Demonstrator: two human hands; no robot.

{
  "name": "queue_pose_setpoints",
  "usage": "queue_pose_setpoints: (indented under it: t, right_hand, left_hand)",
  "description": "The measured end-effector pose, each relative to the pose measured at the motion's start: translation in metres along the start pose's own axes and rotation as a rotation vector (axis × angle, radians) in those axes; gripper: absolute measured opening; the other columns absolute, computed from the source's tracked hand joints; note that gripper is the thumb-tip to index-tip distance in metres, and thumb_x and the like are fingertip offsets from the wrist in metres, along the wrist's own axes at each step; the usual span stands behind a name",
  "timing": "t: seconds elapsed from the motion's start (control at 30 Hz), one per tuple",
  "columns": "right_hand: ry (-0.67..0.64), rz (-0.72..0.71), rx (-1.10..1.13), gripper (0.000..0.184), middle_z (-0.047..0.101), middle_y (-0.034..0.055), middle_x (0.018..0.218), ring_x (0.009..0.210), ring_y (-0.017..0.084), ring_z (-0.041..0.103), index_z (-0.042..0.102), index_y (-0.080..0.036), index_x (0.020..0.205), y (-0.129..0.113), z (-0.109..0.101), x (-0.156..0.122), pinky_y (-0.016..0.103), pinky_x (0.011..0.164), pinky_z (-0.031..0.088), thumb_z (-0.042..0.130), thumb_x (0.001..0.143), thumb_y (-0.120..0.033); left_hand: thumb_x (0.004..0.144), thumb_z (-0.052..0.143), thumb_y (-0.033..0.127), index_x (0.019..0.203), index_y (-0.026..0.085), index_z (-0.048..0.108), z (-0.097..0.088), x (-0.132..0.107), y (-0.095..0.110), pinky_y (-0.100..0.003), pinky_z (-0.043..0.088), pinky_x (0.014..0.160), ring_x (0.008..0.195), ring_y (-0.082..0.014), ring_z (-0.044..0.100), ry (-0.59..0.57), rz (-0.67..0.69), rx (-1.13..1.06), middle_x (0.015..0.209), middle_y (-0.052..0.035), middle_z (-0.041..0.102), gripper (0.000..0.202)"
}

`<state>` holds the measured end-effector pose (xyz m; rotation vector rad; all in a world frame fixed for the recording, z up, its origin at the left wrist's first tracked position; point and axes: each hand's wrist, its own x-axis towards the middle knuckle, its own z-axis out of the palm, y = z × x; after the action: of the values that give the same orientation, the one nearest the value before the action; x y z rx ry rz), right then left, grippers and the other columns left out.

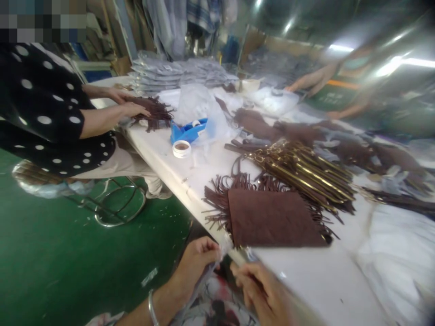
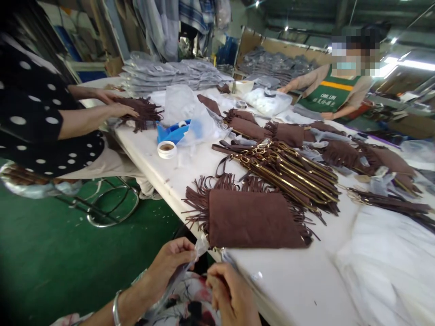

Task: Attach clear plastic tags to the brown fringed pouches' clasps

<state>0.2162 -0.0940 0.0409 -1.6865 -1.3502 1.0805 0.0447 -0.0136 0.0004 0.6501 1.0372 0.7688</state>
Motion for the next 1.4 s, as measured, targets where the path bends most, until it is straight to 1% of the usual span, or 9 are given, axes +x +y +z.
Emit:
queue_pose_setpoints:
  t: [0.07, 0.17, 0.47, 0.67, 0.83, 1.03, 1.13, 1.27, 1.4]
  right_hand:
    - [-0.137, -0.033, -0.018, 0.026, 0.051, -0.0048, 0.059, 0.054, 0.014, 0.051, 0.059, -0.024, 0.085, -0.009, 0.014, 0.025, 0.024, 0.056, 0.041, 0.043, 0.097, -0.041]
    - [-0.177, -0.072, -0.154, 0.023, 0.057, -0.0032, 0.066, 0.060, 0.015, 0.054, 0.060, -0.024, 0.087, -0.011, 0.024, 0.047, 0.024, 0.060, 0.041, 0.042, 0.097, -0.034]
    - [-0.075, -0.257, -0.411, 0.024, 0.066, -0.0016, 0.082, 0.072, 0.016, 0.064, 0.061, -0.026, 0.095, 0.001, 0.038, 0.044, 0.023, 0.065, 0.046, 0.037, 0.096, -0.020]
    - [0.039, -0.392, -0.609, 0.022, 0.066, -0.0017, 0.076, 0.062, 0.018, 0.066, 0.057, -0.026, 0.095, 0.000, 0.044, 0.046, 0.025, 0.053, 0.044, 0.041, 0.090, -0.012]
    - [0.058, -0.264, -0.567, 0.012, 0.065, -0.0044, 0.068, 0.050, 0.016, 0.063, 0.052, -0.026, 0.099, 0.004, 0.046, 0.042, 0.023, 0.041, 0.038, 0.041, 0.097, -0.025]
    - [0.092, -0.092, -0.176, 0.016, 0.069, -0.0001, 0.085, 0.073, 0.016, 0.068, 0.053, -0.024, 0.108, 0.006, 0.051, 0.035, 0.023, 0.065, 0.052, 0.043, 0.098, -0.031]
    - [0.066, -0.026, -0.033, 0.021, 0.069, 0.0036, 0.094, 0.079, 0.017, 0.069, 0.051, -0.022, 0.115, 0.010, 0.054, 0.031, 0.023, 0.067, 0.054, 0.042, 0.098, -0.033]
    - [0.086, -0.011, -0.080, 0.022, 0.070, 0.0042, 0.097, 0.084, 0.017, 0.070, 0.050, -0.022, 0.117, 0.019, 0.060, 0.026, 0.023, 0.072, 0.056, 0.043, 0.098, -0.031]
    - [0.210, -0.111, -0.223, 0.020, 0.073, 0.0042, 0.097, 0.084, 0.018, 0.072, 0.052, -0.022, 0.115, 0.026, 0.070, 0.024, 0.024, 0.072, 0.056, 0.041, 0.098, -0.026]
  left_hand:
    - [0.068, 0.071, 0.023, 0.075, 0.013, 0.063, 0.000, -0.001, 0.001, -0.022, 0.038, 0.056, 0.056, -0.0125, 0.054, -0.011, 0.005, -0.026, 0.063, -0.0034, 0.063, 0.014]
    - [0.066, 0.071, 0.022, 0.075, 0.012, 0.062, 0.000, -0.001, 0.003, -0.023, 0.038, 0.056, 0.056, -0.0136, 0.055, -0.023, -0.001, -0.058, 0.065, -0.0056, 0.065, 0.016]
    - [0.067, 0.066, 0.020, 0.075, 0.011, 0.063, -0.010, 0.006, -0.002, -0.023, 0.038, 0.057, 0.061, -0.0148, 0.056, -0.030, 0.058, 0.084, 0.068, -0.0058, 0.067, 0.013]
    - [0.071, 0.059, 0.015, 0.086, 0.011, 0.066, -0.017, 0.000, 0.003, -0.028, 0.046, 0.068, 0.075, -0.0204, 0.063, -0.116, 0.082, 0.147, 0.081, -0.0084, 0.071, 0.017]
    - [0.070, 0.066, 0.019, 0.084, 0.010, 0.067, -0.015, -0.001, 0.001, -0.030, 0.047, 0.071, 0.077, -0.0228, 0.064, -0.076, 0.072, 0.176, 0.083, -0.0111, 0.072, 0.017]
    - [0.079, 0.067, 0.029, 0.078, 0.012, 0.065, -0.016, 0.003, -0.003, -0.024, 0.040, 0.059, 0.063, -0.0151, 0.055, -0.027, 0.052, 0.175, 0.071, -0.0051, 0.066, 0.018]
    - [0.081, 0.065, 0.029, 0.076, 0.012, 0.065, -0.016, 0.003, 0.001, -0.023, 0.038, 0.059, 0.062, -0.0138, 0.052, -0.024, 0.062, 0.250, 0.069, -0.0035, 0.065, 0.018]
    - [0.083, 0.063, 0.028, 0.076, 0.013, 0.064, -0.015, 0.003, 0.003, -0.023, 0.038, 0.059, 0.062, -0.0134, 0.052, -0.017, 0.061, 0.293, 0.067, -0.0018, 0.063, 0.017]
    - [0.082, 0.065, 0.031, 0.076, 0.013, 0.064, -0.014, 0.005, -0.003, -0.023, 0.038, 0.059, 0.062, -0.0133, 0.051, -0.011, 0.052, 0.283, 0.068, -0.0025, 0.063, 0.019]
